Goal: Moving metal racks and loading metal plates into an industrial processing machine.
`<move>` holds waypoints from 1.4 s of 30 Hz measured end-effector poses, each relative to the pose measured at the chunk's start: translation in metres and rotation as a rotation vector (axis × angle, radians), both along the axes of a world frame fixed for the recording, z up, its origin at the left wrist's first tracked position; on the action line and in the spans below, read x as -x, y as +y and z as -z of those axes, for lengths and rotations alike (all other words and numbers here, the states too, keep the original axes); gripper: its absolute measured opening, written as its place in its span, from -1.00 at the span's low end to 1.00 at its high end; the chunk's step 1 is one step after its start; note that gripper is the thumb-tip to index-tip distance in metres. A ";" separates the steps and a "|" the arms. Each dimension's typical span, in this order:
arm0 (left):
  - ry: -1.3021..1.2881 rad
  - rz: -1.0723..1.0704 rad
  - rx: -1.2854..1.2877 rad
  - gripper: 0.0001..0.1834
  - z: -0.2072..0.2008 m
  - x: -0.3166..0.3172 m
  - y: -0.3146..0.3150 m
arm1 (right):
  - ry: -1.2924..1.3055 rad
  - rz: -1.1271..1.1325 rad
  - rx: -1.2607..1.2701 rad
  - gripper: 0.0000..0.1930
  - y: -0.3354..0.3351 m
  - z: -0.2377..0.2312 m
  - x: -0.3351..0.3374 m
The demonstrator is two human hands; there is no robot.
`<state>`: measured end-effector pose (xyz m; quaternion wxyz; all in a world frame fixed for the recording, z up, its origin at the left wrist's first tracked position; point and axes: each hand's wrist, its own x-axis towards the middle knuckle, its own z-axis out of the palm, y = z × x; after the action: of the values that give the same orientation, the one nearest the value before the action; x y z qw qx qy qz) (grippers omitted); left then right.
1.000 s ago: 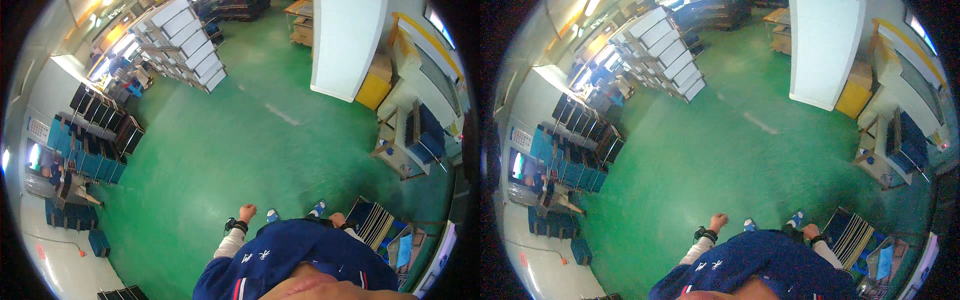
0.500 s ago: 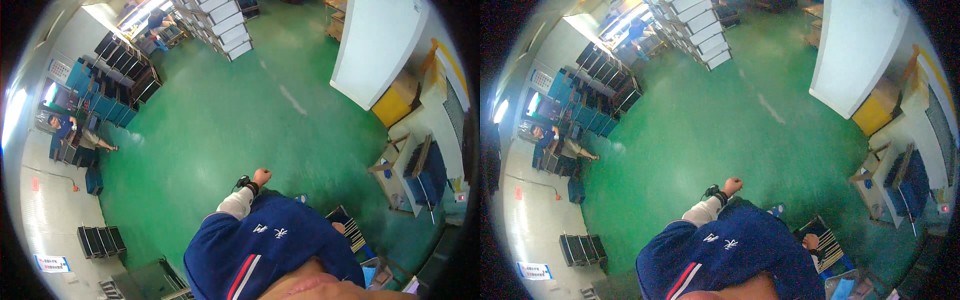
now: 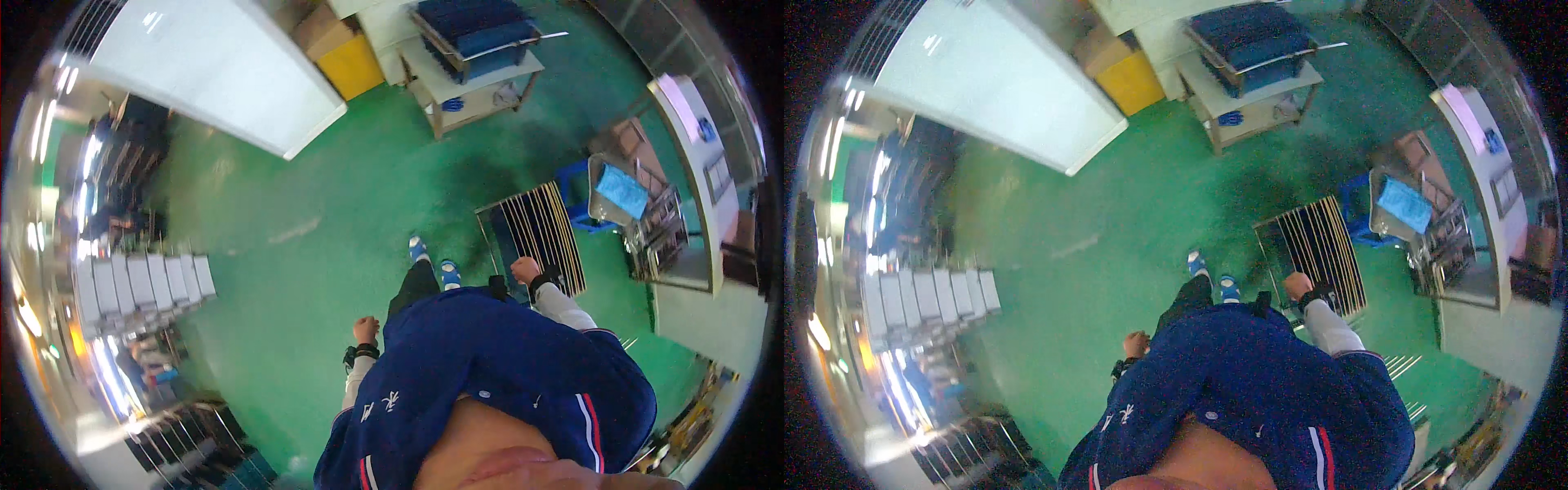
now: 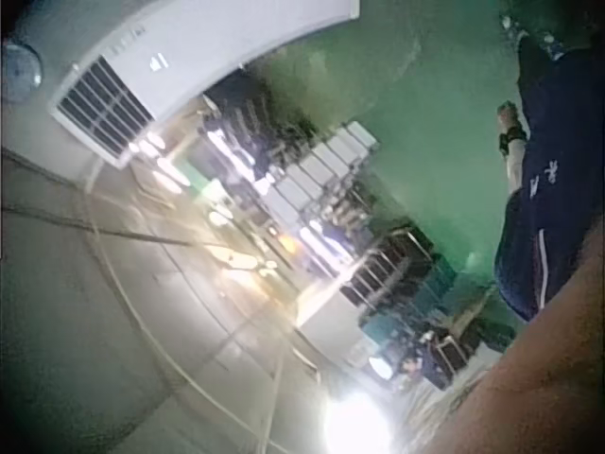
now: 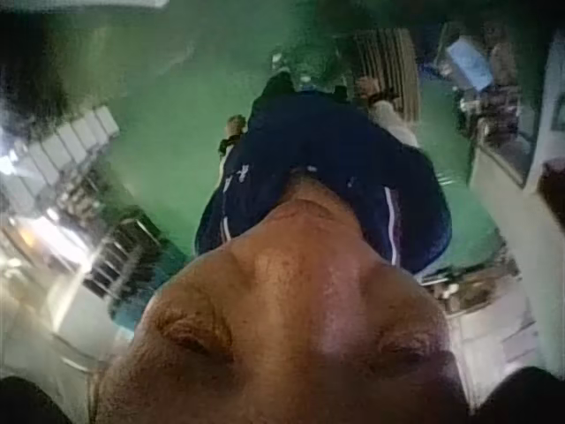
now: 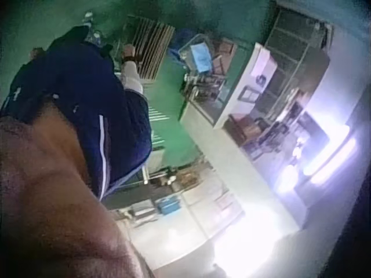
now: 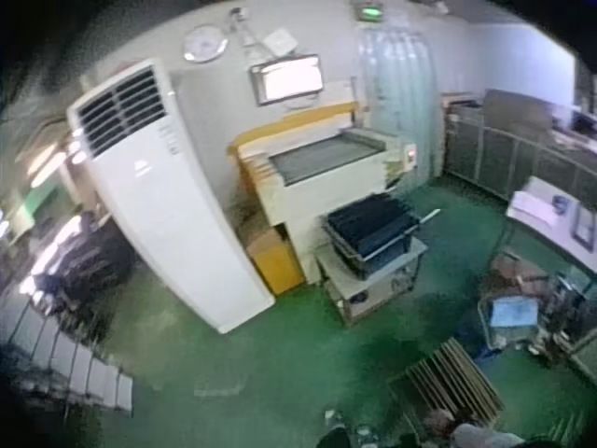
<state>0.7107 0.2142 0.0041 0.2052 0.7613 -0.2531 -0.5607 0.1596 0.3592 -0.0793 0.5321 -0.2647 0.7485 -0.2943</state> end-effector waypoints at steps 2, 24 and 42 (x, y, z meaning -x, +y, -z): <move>0.060 0.048 0.006 -0.82 0.013 0.009 -0.037 | 0.499 -0.470 0.107 -0.93 0.012 0.000 0.000; 0.218 0.526 -0.043 -0.81 0.030 0.251 -0.418 | 0.847 -0.582 0.039 -0.87 -0.144 -0.019 0.057; 0.086 1.019 0.096 -0.82 0.093 0.248 -0.451 | -0.275 0.618 -0.307 -0.75 -0.197 -0.037 0.092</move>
<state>0.4632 -0.2371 -0.0891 -0.0490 0.5071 -0.6088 -0.6082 0.0680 0.1620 -0.0422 0.5473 0.0986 0.7500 -0.3581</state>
